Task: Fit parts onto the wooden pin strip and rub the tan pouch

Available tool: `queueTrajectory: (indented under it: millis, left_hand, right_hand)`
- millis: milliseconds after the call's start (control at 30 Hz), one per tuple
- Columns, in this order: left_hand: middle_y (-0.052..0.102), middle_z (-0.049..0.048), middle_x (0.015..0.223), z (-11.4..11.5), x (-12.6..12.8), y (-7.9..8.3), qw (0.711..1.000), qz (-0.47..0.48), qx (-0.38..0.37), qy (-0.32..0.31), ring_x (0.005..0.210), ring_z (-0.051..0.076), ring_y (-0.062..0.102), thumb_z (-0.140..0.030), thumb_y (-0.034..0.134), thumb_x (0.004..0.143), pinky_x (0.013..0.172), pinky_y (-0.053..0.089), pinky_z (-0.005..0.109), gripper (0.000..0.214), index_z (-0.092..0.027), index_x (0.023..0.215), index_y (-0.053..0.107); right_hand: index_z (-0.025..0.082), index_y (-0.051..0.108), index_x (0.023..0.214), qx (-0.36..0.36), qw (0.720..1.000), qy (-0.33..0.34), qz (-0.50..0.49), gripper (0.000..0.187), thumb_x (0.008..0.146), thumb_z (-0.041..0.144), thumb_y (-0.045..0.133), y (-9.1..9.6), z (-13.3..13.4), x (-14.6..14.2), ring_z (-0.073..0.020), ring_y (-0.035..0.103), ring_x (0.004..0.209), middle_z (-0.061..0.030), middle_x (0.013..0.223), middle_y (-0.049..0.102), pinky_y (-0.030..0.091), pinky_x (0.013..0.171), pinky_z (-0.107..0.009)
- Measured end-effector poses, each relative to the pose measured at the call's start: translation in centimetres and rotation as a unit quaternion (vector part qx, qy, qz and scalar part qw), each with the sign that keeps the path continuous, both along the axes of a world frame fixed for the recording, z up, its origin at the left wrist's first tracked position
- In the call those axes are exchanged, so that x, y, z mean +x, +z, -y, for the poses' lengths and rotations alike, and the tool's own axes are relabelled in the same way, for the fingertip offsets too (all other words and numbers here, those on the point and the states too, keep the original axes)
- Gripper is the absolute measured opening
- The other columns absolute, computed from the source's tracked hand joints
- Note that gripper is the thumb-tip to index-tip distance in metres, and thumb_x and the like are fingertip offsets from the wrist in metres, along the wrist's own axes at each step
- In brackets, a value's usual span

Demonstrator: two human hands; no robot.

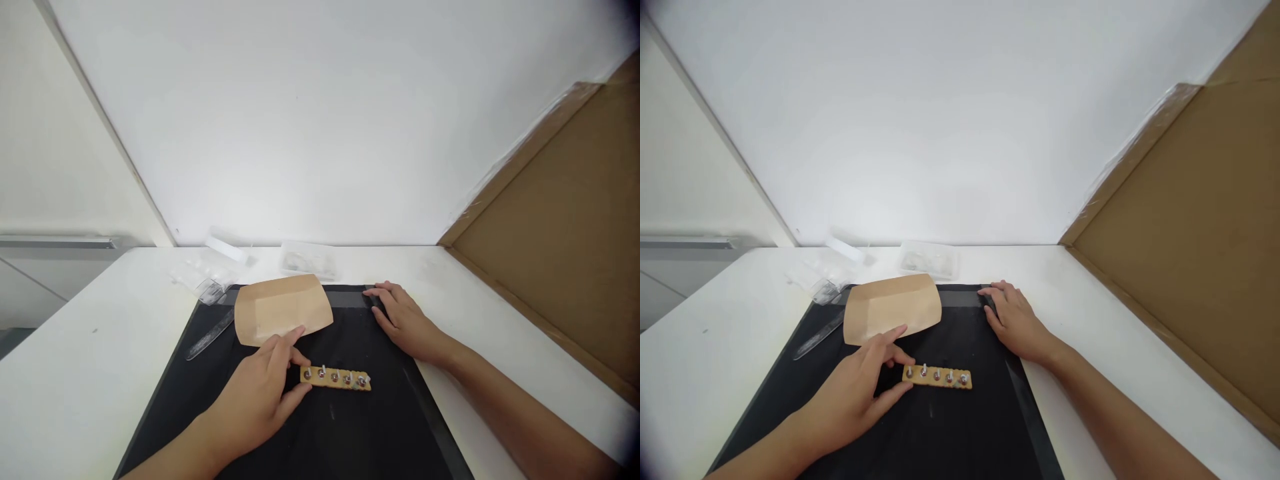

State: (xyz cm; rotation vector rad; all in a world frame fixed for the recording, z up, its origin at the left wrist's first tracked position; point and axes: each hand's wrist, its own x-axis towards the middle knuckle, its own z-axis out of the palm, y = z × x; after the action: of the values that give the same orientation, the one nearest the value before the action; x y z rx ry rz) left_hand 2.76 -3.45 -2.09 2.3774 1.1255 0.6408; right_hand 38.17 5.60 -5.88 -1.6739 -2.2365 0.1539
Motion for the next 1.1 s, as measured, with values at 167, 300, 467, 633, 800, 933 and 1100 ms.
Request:
queueTrajectory:
  millis: [167, 300, 467, 633, 800, 933, 1100]
  left_hand:
    - [0.069, 0.0074, 0.122, -0.2, -0.2, 0.5, 1.000, -0.017, 0.010, -0.004, 0.115, 0.027, 0.065, -0.024, 0.063, 0.097, 0.098, 0.059, 0.048, 0.073, -0.028, 0.156, 0.020]
    - [0.071, 0.0070, 0.118, -0.1, 0.0, 1.0, 0.999, -0.035, 0.029, -0.020, 0.113, 0.028, 0.063, -0.021, 0.063, 0.095, 0.095, 0.059, 0.048, 0.067, -0.025, 0.152, 0.028]
    - [0.071, 0.0073, 0.115, -0.3, -0.6, 1.7, 0.995, -0.055, 0.054, -0.062, 0.110, 0.028, 0.059, -0.018, 0.064, 0.093, 0.096, 0.056, 0.047, 0.066, -0.021, 0.151, 0.031]
    - [0.070, 0.0100, 0.116, -1.0, -1.5, 2.2, 0.990, -0.074, 0.070, -0.102, 0.112, 0.030, 0.057, -0.020, 0.065, 0.093, 0.096, 0.051, 0.048, 0.060, -0.020, 0.147, 0.040]
    - [0.071, 0.0092, 0.114, -1.0, -1.7, 2.9, 0.986, -0.094, 0.076, -0.115, 0.117, 0.033, 0.055, -0.025, 0.067, 0.091, 0.101, 0.042, 0.052, 0.060, -0.020, 0.146, 0.042]
    - [0.068, 0.0107, 0.119, -0.8, -1.8, 3.3, 0.987, -0.093, 0.076, -0.108, 0.120, 0.035, 0.053, -0.041, 0.075, 0.085, 0.098, 0.039, 0.050, 0.067, -0.022, 0.143, 0.046]
    - [0.066, 0.0112, 0.126, -1.1, -2.2, 3.6, 0.984, -0.104, 0.130, -0.065, 0.121, 0.035, 0.051, -0.047, 0.066, 0.093, 0.092, 0.036, 0.046, 0.048, -0.023, 0.133, 0.054]
  right_hand:
    - [0.026, 0.055, 0.138, -0.013, 1.000, 0.005, 0.000, 0.044, 0.104, 0.047, 0.036, 0.4, 0.1, 0.0, -0.0346, 0.040, 0.148, -0.0145, 0.149, 0.050, 0.034, 0.123, -0.059]
    - [0.027, 0.055, 0.138, -0.019, 1.000, 0.000, 0.003, 0.045, 0.103, 0.049, 0.036, 0.8, 0.2, -0.1, -0.0342, 0.040, 0.148, -0.0138, 0.150, 0.050, 0.035, 0.123, -0.057]
    - [0.027, 0.054, 0.138, -0.028, 1.000, 0.006, -0.004, 0.046, 0.104, 0.051, 0.036, 1.3, 0.3, -0.1, -0.0332, 0.042, 0.146, -0.0141, 0.149, 0.050, 0.037, 0.122, -0.055]
    - [0.028, 0.055, 0.138, -0.025, 0.999, 0.018, -0.011, 0.045, 0.104, 0.051, 0.037, 1.5, 0.3, 0.0, -0.0333, 0.044, 0.144, -0.0138, 0.147, 0.052, 0.038, 0.122, -0.055]
    - [0.028, 0.055, 0.139, -0.039, 0.999, 0.013, -0.012, 0.047, 0.104, 0.054, 0.036, 1.7, 0.3, 0.0, -0.0334, 0.043, 0.146, -0.0140, 0.148, 0.051, 0.038, 0.121, -0.054]
    - [0.029, 0.055, 0.139, -0.044, 0.999, 0.020, -0.014, 0.048, 0.103, 0.057, 0.037, 2.2, 0.3, 0.2, -0.0330, 0.045, 0.145, -0.0135, 0.148, 0.051, 0.040, 0.120, -0.053]
    - [0.030, 0.056, 0.138, -0.049, 0.998, 0.033, -0.019, 0.049, 0.103, 0.059, 0.039, 2.2, 0.2, 0.6, -0.0321, 0.047, 0.142, -0.0127, 0.145, 0.054, 0.040, 0.120, -0.052]
